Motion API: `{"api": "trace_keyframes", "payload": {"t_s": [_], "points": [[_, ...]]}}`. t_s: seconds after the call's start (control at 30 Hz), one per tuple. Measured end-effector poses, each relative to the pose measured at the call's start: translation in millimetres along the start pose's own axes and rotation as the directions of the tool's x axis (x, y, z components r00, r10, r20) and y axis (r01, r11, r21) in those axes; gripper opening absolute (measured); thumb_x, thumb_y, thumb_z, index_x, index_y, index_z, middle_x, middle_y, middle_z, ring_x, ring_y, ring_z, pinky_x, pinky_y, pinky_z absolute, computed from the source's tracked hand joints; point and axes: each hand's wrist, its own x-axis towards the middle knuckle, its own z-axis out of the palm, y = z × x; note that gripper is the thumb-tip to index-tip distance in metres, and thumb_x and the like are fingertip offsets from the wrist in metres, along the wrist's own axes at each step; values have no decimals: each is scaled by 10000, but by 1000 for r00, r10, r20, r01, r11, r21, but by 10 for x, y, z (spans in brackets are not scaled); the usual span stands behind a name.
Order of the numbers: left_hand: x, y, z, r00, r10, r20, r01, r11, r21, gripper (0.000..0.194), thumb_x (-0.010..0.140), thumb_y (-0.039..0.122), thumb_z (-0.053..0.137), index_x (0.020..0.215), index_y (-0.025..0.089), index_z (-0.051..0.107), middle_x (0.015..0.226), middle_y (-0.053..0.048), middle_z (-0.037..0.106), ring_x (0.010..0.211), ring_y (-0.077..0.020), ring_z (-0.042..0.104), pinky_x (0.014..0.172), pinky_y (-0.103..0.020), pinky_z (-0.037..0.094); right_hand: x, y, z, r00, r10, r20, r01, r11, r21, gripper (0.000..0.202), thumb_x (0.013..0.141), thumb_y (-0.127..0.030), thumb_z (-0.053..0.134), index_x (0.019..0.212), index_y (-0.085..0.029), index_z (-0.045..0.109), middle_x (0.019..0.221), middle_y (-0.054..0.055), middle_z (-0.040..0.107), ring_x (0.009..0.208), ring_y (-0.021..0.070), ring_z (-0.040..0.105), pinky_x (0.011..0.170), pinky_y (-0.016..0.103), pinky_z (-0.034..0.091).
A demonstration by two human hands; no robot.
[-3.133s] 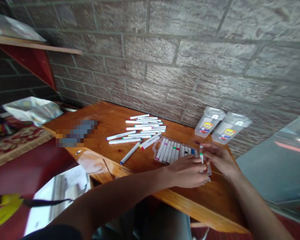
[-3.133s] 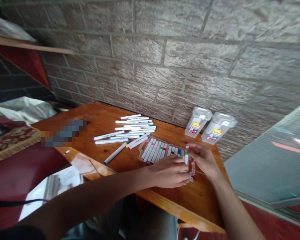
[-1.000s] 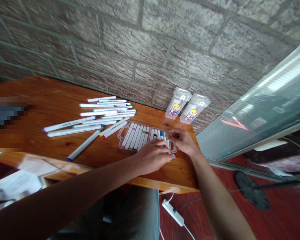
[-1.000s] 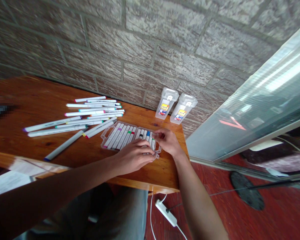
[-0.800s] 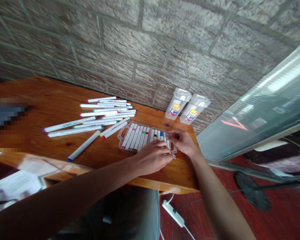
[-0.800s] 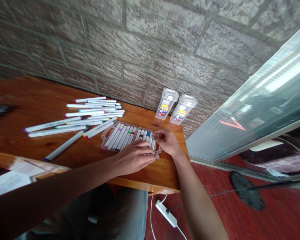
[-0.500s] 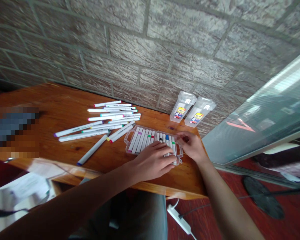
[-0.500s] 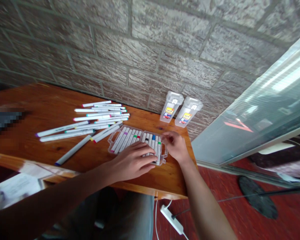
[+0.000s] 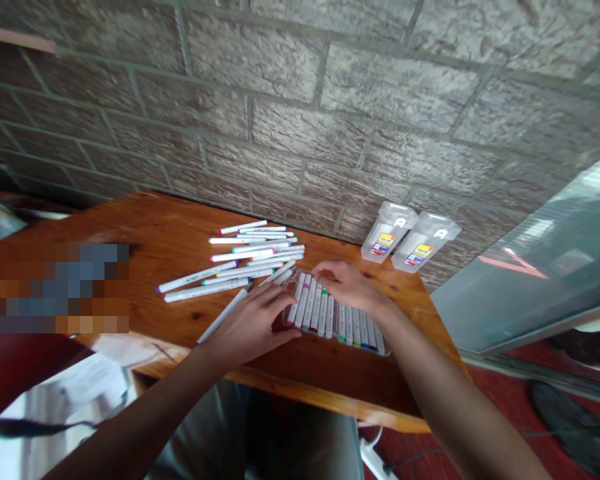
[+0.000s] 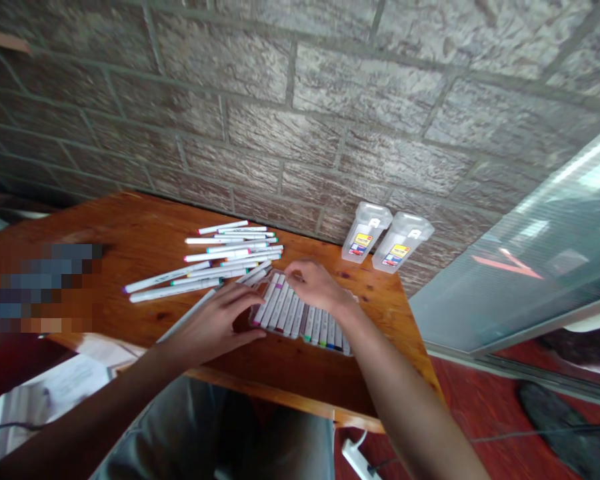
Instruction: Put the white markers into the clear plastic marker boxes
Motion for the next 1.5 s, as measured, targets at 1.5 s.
{"api": "trace_keyframes", "payload": {"t_s": [1.5], "points": [[8, 61, 0, 998, -57, -1, 57, 998, 41, 324, 902, 363, 801, 1150, 203, 668, 1244, -120, 733, 1188, -327, 680, 1015, -460, 562, 66, 14, 132, 997, 72, 16, -70, 993, -92, 205, 951, -149, 592, 916, -162, 794, 981, 87, 805, 927, 210, 721, 851, 307, 501]]}}
